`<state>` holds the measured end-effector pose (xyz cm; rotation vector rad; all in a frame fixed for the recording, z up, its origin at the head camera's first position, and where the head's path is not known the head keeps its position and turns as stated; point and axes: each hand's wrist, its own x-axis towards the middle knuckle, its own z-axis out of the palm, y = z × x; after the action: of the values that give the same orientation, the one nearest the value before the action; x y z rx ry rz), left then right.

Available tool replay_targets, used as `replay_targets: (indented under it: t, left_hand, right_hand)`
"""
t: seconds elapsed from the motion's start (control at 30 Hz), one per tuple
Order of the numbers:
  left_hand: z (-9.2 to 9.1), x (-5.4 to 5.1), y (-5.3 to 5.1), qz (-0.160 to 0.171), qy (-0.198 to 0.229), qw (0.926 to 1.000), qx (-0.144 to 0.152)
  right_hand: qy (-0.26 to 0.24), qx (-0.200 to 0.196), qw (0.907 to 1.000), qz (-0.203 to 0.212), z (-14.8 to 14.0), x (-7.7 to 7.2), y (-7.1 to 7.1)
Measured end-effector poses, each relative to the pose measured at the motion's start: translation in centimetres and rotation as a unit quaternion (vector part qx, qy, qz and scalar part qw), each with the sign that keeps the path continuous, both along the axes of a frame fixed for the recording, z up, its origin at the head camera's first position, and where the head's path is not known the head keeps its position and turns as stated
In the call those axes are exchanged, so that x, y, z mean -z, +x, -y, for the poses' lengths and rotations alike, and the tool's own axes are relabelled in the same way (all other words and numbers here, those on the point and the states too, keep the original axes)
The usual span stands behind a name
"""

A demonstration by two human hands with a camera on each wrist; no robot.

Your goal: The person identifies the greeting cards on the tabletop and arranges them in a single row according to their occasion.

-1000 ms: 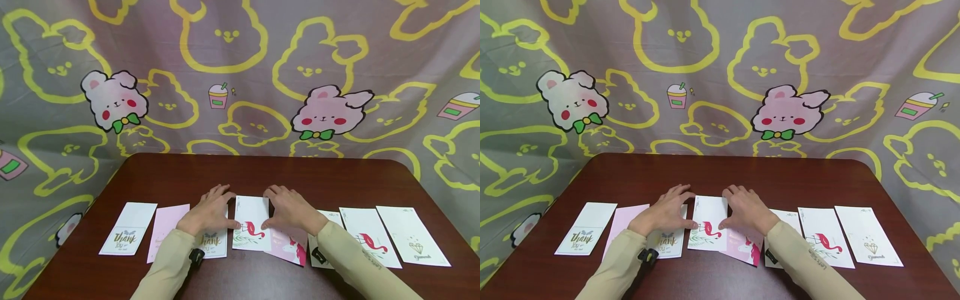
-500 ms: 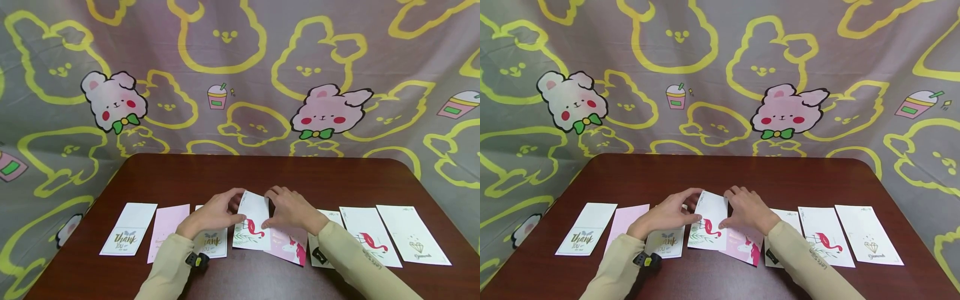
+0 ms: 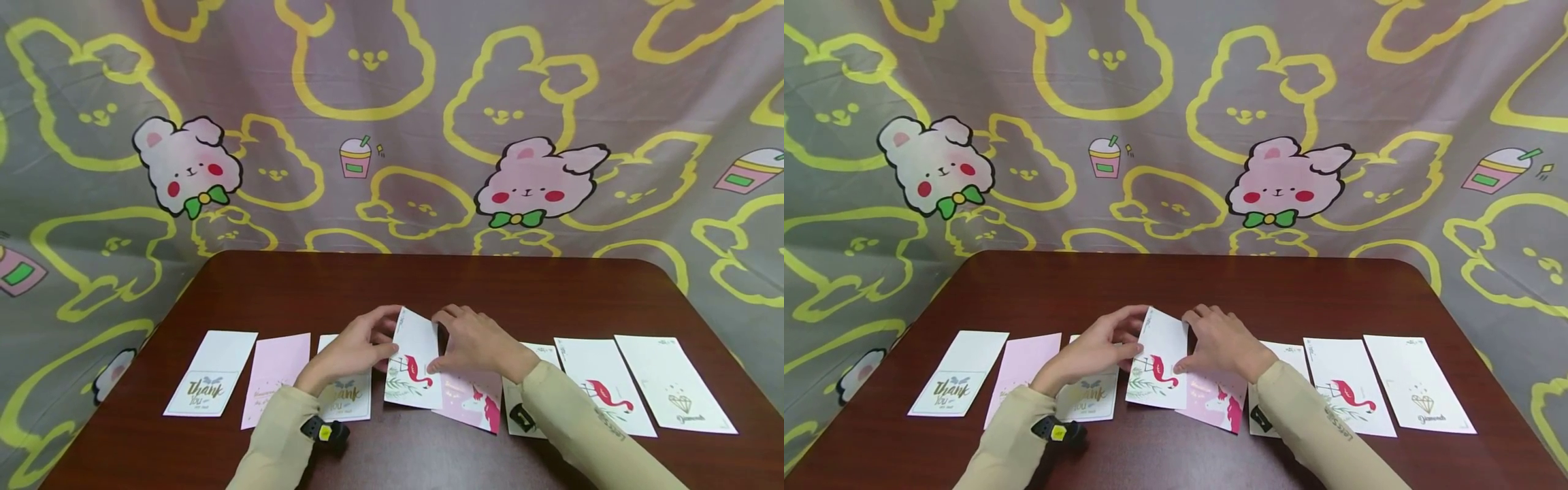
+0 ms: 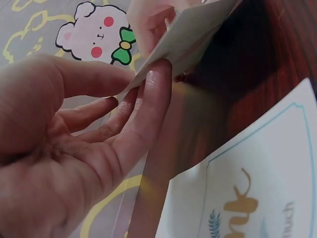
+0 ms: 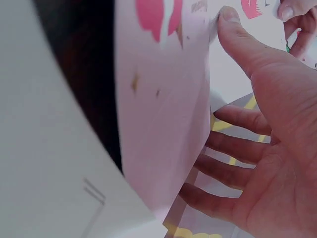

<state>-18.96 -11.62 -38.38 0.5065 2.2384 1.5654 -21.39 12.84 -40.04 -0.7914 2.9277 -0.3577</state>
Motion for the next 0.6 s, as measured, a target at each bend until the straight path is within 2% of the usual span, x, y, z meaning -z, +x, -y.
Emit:
replay_targets:
  t: [0.23,0.6]
  left_hand:
    - [0.5,0.1,0.2,0.040,0.032,0.9984,-0.024]
    - [1.8,-0.2,0.6,0.047,0.037,0.9975,-0.037]
  right_hand:
    - [-0.016,0.002,0.9997,0.016,0.0,-0.3,0.2]
    - [-0.059,-0.016,0.9976,0.033,0.0,-0.6,0.6]
